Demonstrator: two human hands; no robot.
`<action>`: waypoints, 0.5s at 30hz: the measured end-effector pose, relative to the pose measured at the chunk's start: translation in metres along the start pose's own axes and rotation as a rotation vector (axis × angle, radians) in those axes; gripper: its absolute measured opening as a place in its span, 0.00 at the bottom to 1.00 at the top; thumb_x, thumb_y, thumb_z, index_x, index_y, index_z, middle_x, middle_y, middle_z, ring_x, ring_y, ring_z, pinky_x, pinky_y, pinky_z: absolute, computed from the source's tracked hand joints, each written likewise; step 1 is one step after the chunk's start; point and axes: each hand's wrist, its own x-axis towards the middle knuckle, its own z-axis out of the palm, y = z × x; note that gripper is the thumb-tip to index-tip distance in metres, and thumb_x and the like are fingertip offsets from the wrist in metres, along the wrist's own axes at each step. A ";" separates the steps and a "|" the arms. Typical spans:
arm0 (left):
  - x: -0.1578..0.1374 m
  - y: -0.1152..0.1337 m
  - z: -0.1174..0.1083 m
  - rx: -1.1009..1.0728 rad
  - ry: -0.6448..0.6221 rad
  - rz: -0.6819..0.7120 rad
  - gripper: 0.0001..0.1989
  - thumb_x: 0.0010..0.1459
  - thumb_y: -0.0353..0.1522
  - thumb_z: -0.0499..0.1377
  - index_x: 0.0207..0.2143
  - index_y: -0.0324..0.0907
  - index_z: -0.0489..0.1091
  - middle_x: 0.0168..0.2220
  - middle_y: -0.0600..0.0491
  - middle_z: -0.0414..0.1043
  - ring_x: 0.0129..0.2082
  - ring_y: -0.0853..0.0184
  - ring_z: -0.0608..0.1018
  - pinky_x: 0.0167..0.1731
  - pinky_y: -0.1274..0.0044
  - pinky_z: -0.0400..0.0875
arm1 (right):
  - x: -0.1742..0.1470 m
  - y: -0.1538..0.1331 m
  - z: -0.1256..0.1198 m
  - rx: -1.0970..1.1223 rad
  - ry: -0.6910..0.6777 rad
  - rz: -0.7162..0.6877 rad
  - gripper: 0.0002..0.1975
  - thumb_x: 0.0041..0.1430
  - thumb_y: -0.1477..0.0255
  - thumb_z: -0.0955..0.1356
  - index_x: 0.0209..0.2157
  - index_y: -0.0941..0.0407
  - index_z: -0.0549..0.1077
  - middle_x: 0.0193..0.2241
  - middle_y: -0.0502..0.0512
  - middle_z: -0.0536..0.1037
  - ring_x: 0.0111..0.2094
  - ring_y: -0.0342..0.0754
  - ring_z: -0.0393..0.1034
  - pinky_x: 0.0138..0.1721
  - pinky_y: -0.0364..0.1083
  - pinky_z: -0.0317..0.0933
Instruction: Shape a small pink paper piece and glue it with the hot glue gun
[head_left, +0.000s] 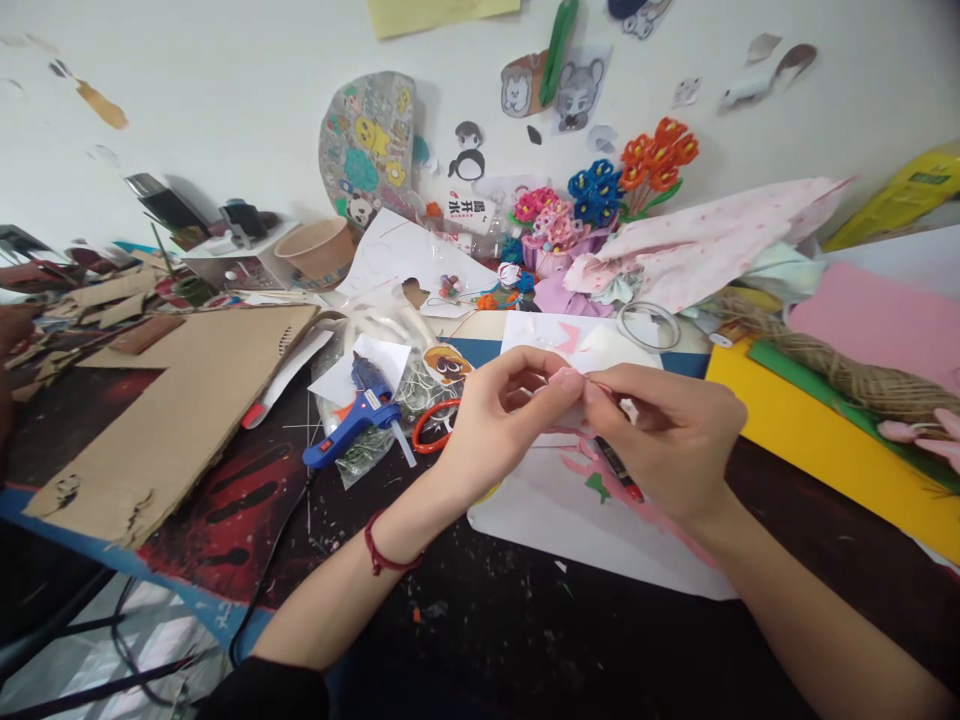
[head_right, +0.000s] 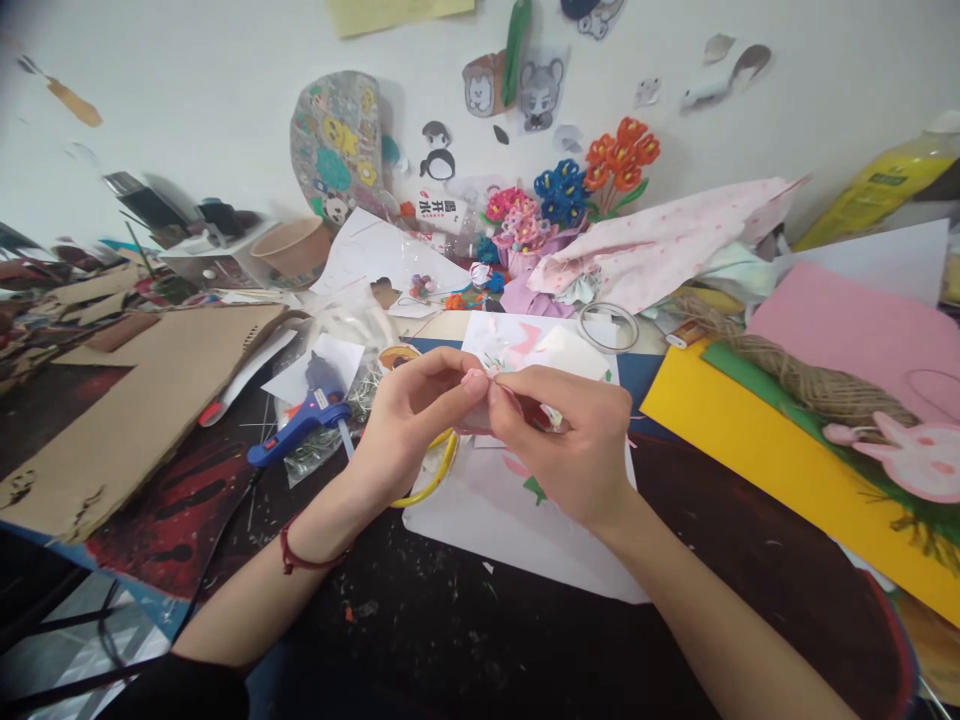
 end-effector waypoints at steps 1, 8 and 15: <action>0.000 0.000 0.000 -0.007 -0.001 -0.005 0.12 0.57 0.39 0.65 0.35 0.39 0.72 0.31 0.52 0.74 0.31 0.71 0.76 0.34 0.78 0.75 | 0.000 0.000 0.000 -0.015 -0.002 -0.001 0.09 0.58 0.76 0.69 0.24 0.55 0.73 0.17 0.44 0.68 0.19 0.37 0.57 0.21 0.41 0.53; 0.001 -0.001 -0.001 0.031 0.003 0.005 0.12 0.57 0.40 0.64 0.34 0.39 0.72 0.31 0.52 0.74 0.29 0.73 0.74 0.30 0.81 0.71 | -0.001 0.000 -0.002 -0.088 -0.008 -0.031 0.09 0.59 0.75 0.68 0.24 0.54 0.73 0.16 0.45 0.68 0.19 0.38 0.59 0.21 0.42 0.53; -0.001 0.001 -0.003 0.028 0.008 0.023 0.09 0.59 0.37 0.64 0.35 0.39 0.73 0.31 0.54 0.71 0.30 0.74 0.72 0.30 0.82 0.69 | -0.001 0.002 -0.001 -0.070 0.007 -0.010 0.08 0.58 0.75 0.69 0.25 0.53 0.74 0.17 0.45 0.69 0.19 0.38 0.60 0.21 0.43 0.52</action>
